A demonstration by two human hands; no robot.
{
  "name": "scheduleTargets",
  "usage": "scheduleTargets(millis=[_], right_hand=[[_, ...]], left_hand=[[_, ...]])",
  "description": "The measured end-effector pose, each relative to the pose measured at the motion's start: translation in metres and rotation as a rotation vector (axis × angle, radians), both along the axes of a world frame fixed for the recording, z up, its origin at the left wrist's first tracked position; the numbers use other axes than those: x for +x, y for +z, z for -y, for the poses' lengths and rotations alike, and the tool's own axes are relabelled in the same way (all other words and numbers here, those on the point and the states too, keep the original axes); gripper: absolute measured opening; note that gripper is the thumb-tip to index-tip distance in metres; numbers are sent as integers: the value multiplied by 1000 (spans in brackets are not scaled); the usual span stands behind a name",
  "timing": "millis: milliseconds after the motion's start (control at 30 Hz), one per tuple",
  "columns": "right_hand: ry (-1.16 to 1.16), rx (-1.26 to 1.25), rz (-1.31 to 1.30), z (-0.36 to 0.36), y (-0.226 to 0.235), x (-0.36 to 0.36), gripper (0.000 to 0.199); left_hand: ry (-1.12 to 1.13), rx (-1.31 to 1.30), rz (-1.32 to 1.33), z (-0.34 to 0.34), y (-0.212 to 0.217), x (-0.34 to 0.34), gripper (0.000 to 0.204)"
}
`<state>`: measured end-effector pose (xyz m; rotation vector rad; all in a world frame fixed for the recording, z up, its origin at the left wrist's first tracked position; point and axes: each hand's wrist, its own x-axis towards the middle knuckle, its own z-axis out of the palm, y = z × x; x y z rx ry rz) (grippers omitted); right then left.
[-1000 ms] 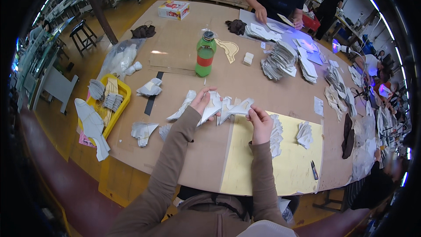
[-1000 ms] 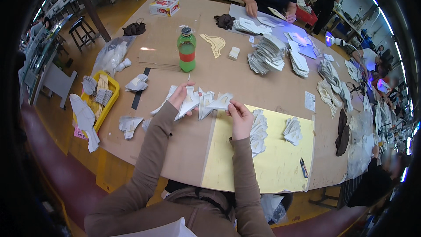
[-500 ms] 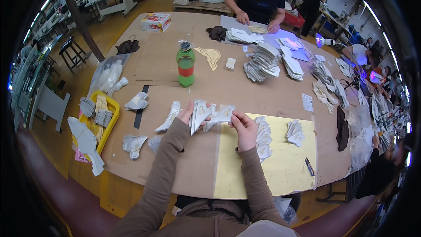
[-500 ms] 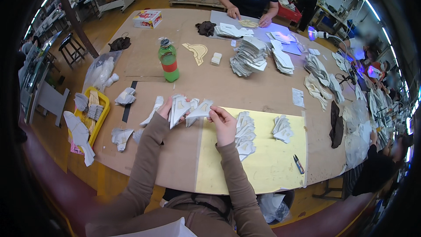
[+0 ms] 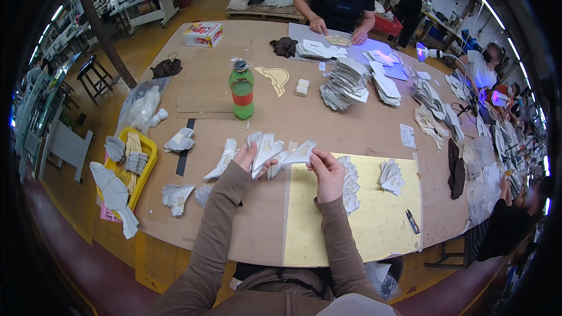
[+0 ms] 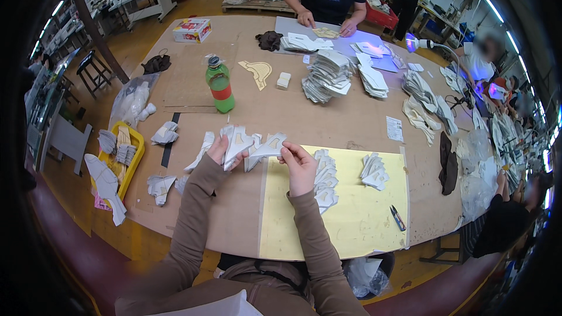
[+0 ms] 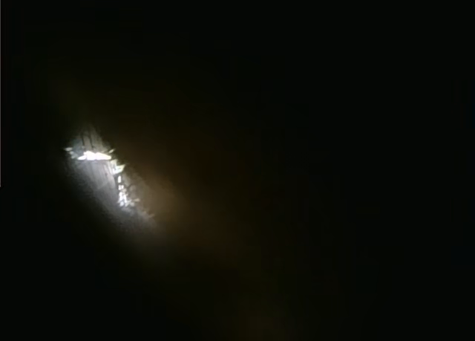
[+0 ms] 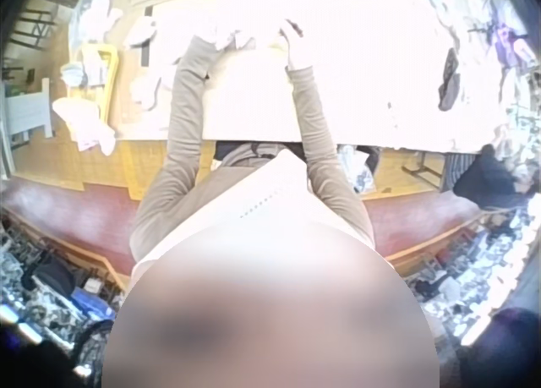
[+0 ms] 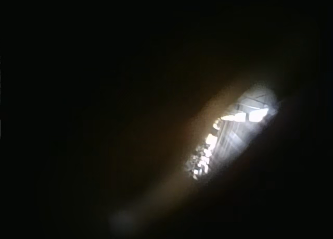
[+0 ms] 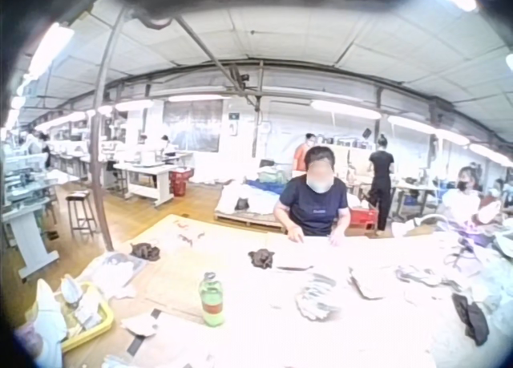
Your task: The person repeatedly folds small white fabric pieces by hand on a work table, aligns them into neat stacks, and secures a stack with a rubber band. The person also places folded pieces into a yellow bin.
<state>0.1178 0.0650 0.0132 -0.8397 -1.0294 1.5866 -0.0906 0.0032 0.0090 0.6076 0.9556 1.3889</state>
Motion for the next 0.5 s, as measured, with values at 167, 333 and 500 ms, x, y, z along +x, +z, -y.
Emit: scheduleTargets(millis=[167,333,500], right_hand=[[-16,-7,-3,0,1,1,20],[-43,-3,7,-2,2,3,21],[-53,-5,21,-2,2,5,21]], left_hand=[[61,-16,81,5,16,11,52],[-18,-22,43,8,19,11,50],[-106,47,29,5,7,4,47]])
